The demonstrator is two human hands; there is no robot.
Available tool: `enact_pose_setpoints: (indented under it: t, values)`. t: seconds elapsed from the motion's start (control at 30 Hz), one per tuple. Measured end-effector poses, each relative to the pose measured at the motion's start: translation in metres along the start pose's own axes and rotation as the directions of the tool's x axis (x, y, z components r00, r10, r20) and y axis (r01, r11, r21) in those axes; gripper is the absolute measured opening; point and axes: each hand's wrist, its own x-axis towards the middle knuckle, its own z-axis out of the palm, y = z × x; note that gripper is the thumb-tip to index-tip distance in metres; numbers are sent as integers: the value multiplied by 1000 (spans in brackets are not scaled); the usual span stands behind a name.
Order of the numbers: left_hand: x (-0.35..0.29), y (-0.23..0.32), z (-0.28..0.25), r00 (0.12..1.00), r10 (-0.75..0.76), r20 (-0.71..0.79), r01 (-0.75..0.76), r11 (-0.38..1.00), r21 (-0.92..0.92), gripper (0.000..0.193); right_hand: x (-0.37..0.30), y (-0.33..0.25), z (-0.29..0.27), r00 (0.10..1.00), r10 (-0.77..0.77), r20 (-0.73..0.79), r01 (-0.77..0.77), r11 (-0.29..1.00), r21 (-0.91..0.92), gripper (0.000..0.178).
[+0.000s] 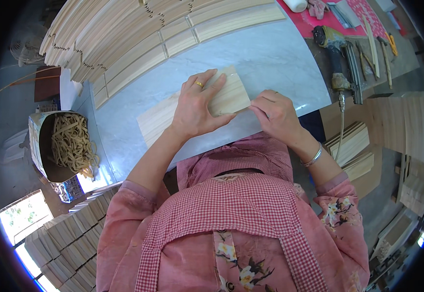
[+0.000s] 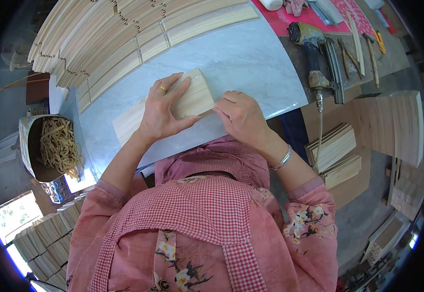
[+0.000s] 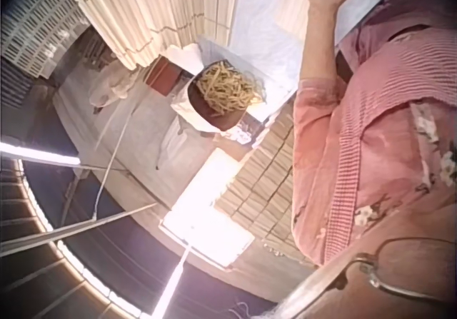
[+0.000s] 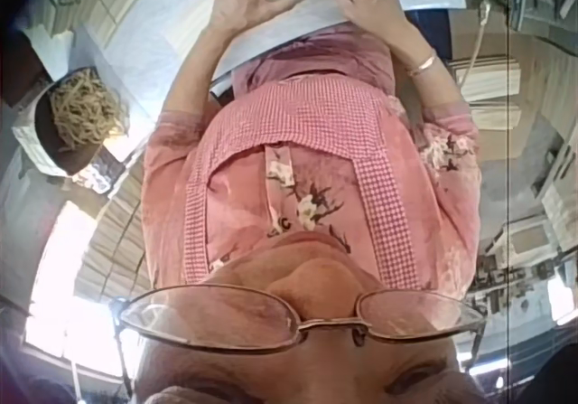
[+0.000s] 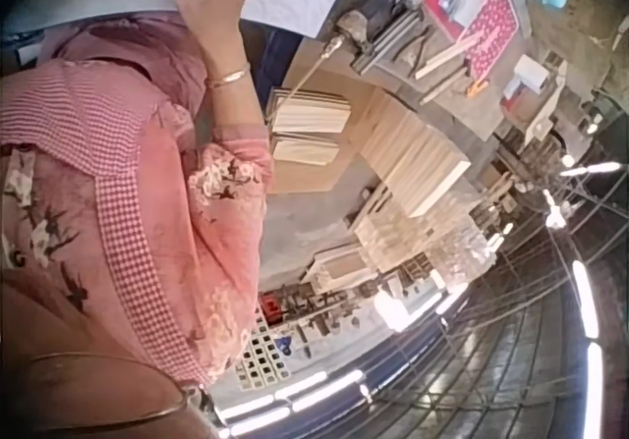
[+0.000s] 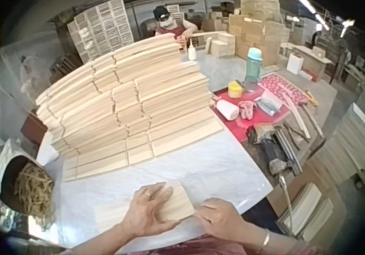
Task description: Assemble and glue small wooden boxes using a nail gun and hammer.
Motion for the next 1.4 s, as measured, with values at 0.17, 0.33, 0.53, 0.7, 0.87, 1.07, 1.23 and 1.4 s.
enact_pose_setpoints:
  t: [0.17,0.33,0.53,0.7,0.87,1.07,1.23,1.4]
  values:
    - [0,0,-2,1000,4,9,-4,999,40,82,10,0,-12,979,132,155,-152,981,124,4]
    - [-1,4,-3,1000,9,16,-10,999,51,81,31,3,-3,960,279,14,-272,923,270,6]
    - [0,5,-3,999,23,26,-25,997,80,83,38,-6,36,930,344,-130,-313,926,213,6]
    - [1,3,-3,999,31,19,-33,995,95,84,36,-6,51,884,415,-214,-330,879,343,5]
    - [1,1,-5,999,19,30,-21,996,86,82,37,-5,55,873,450,-189,-349,846,403,11]
    - [4,3,-3,997,72,-39,-71,997,41,86,44,12,64,923,270,-274,-229,958,173,26]
    - [0,7,-7,995,94,-39,-93,995,25,84,48,-4,67,914,312,-258,-254,938,237,20]
    - [4,13,-9,995,97,-37,-96,995,38,81,50,-9,68,904,280,-323,-242,958,153,19]
